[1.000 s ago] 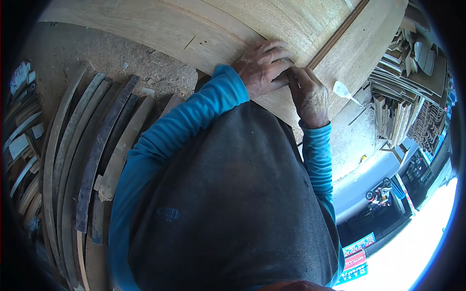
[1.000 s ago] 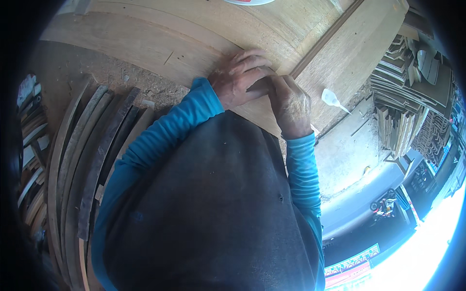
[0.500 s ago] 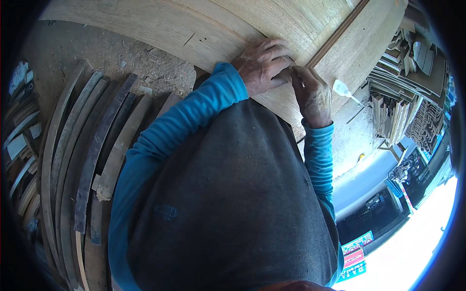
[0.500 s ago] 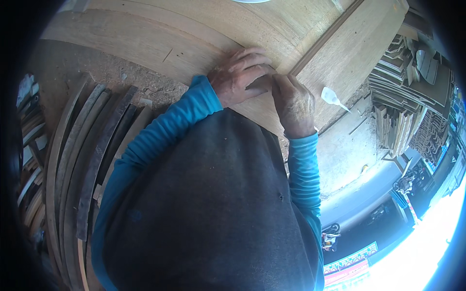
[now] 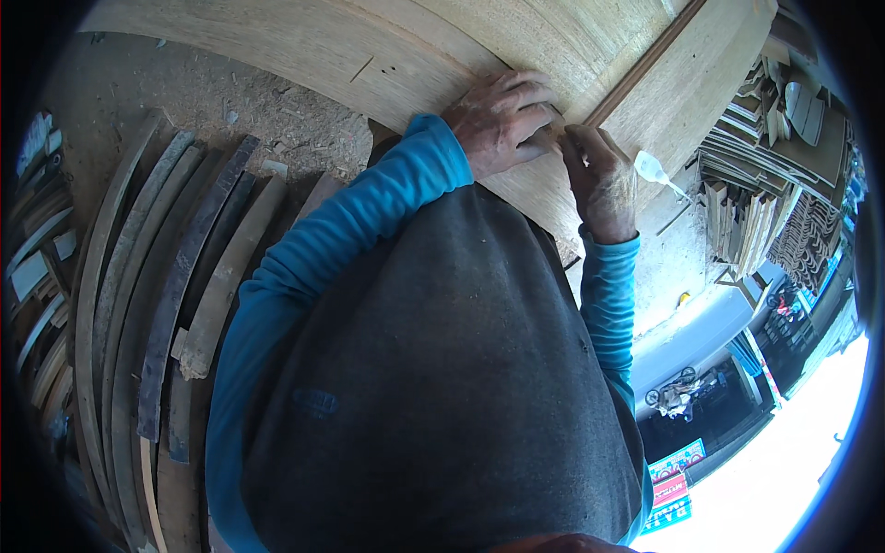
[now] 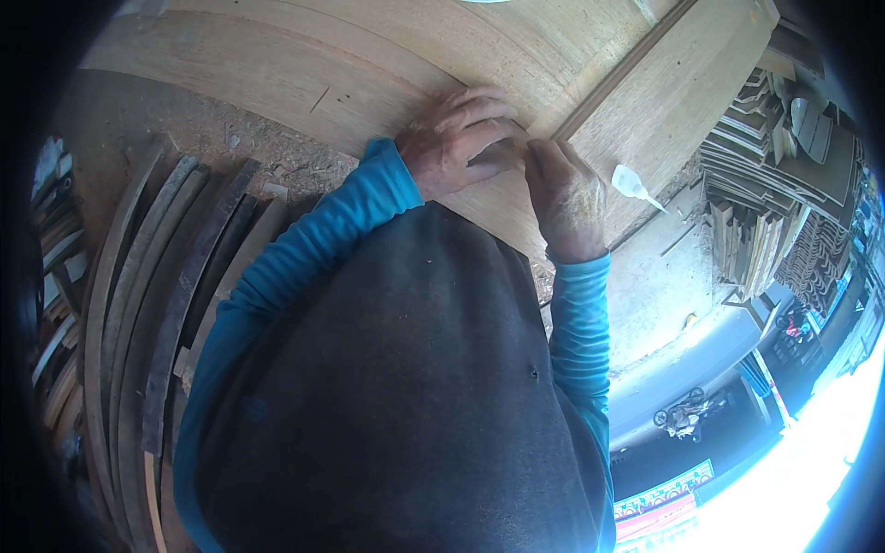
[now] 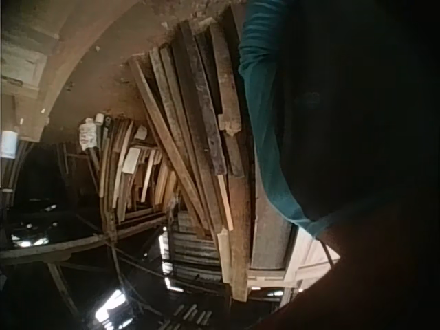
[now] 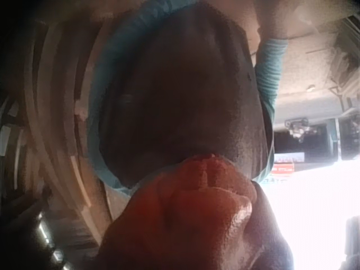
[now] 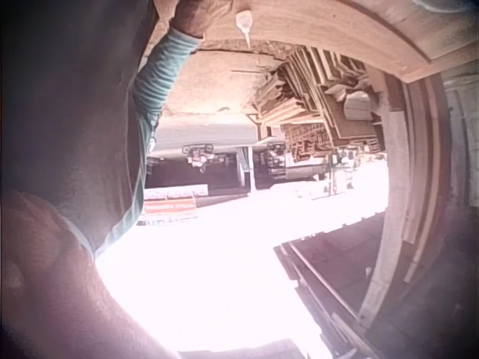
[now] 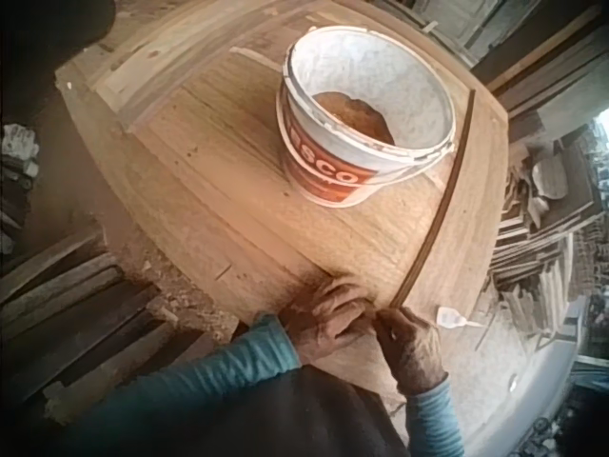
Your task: The person applies wood filler to gaps in a wooden door using a scraper and a small tube, then smooths the filler with the scraper.
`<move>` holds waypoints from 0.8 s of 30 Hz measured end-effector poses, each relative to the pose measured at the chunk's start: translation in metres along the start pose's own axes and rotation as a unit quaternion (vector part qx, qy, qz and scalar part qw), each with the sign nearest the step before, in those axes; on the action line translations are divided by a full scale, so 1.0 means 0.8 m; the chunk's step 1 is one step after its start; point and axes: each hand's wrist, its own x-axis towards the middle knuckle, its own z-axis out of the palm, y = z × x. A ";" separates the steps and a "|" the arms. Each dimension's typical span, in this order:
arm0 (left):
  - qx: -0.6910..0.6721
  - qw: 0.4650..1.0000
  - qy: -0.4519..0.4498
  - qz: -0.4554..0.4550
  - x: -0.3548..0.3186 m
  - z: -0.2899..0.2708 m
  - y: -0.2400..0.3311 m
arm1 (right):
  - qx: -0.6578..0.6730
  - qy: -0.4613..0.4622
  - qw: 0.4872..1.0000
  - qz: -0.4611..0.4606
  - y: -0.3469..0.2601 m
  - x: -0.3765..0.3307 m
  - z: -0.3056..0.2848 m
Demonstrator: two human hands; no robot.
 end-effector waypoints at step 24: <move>0.037 0.999 -0.022 0.012 0.000 0.006 0.002 | 0.016 -0.009 1.000 -0.013 0.005 -0.012 0.000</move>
